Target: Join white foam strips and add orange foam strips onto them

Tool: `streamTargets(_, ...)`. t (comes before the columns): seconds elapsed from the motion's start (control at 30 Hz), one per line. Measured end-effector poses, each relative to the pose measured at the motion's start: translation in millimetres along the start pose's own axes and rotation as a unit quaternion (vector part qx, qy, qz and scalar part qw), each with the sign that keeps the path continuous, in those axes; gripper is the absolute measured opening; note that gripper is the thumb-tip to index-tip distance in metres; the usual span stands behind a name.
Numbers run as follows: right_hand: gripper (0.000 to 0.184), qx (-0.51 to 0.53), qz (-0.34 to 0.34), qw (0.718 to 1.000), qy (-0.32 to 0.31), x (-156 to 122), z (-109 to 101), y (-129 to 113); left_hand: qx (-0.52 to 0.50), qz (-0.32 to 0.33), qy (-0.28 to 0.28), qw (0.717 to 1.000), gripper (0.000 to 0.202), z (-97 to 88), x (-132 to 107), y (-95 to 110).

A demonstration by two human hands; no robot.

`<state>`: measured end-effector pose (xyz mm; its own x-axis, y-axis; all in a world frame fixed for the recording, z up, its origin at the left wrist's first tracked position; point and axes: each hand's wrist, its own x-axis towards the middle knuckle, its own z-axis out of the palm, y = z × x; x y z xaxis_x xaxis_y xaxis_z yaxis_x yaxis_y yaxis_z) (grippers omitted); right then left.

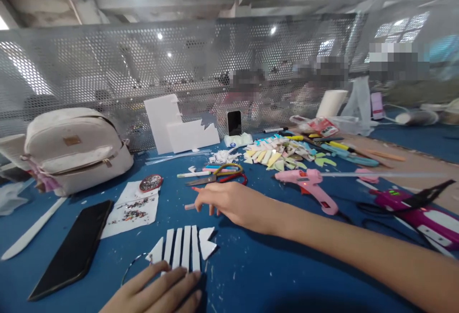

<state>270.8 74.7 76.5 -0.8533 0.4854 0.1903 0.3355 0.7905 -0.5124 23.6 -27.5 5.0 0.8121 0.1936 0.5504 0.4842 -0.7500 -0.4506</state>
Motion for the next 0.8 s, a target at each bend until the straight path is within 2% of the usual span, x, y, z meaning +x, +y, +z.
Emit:
streamTargets(0.07, 0.024, 0.127, 0.035, 0.990, 0.044, -7, 3, -7, -0.008, 0.008, -0.041, 0.999, 0.033, 3.1, 3, 3)
streamTargets(0.13, 0.026, 0.261, 0.058, 0.962, 0.060, -9, 9, -11, -0.045, -0.017, -0.072, 0.996, 0.040, 6.0, 7, 5)
streamTargets(0.2, 0.016, 0.325, 0.061, 0.941, 0.068, -9, 20, -9, -0.060, -0.047, -0.092, 0.993, 0.045, 8.6, 11, 7)
streamTargets(0.23, 0.007, 0.319, 0.075, 0.942, 0.070, -8, 27, -6, -0.061, -0.050, -0.095, 0.992, 0.047, 9.8, 13, 7)
streamTargets(0.37, 0.026, 0.350, 0.094, 0.926, 0.102, -8, 59, 14, -0.032, -0.052, -0.087, 0.994, 0.059, 15.9, 16, 3)
streamTargets(0.43, 0.028, 0.390, 0.115, 0.909, 0.092, -10, 69, 21, -0.020, -0.051, -0.083, 0.995, 0.065, 19.4, 13, 1)
streamTargets(0.5, 0.027, 0.424, 0.125, 0.894, 0.073, -12, 71, 24, -0.009, -0.051, -0.093, 0.994, 0.060, 22.8, 8, -2)
streamTargets(0.53, 0.029, 0.430, 0.133, 0.890, 0.075, -13, 70, 24, -0.004, -0.052, -0.105, 0.993, 0.050, 24.4, 5, -3)
streamTargets(0.6, 0.039, 0.423, 0.140, 0.891, 0.086, -14, 66, 24, 0.002, -0.038, -0.128, 0.991, 0.039, 27.7, -1, -5)
streamTargets(0.67, 0.040, 0.409, 0.145, 0.896, 0.094, -14, 62, 26, -0.001, -0.025, -0.129, 0.991, 0.046, 31.1, -6, -8)
streamTargets(0.8, 0.038, 0.396, 0.141, 0.906, 0.052, -16, 61, 31, -0.004, -0.003, -0.127, 0.992, 0.037, 38.6, -7, -8)
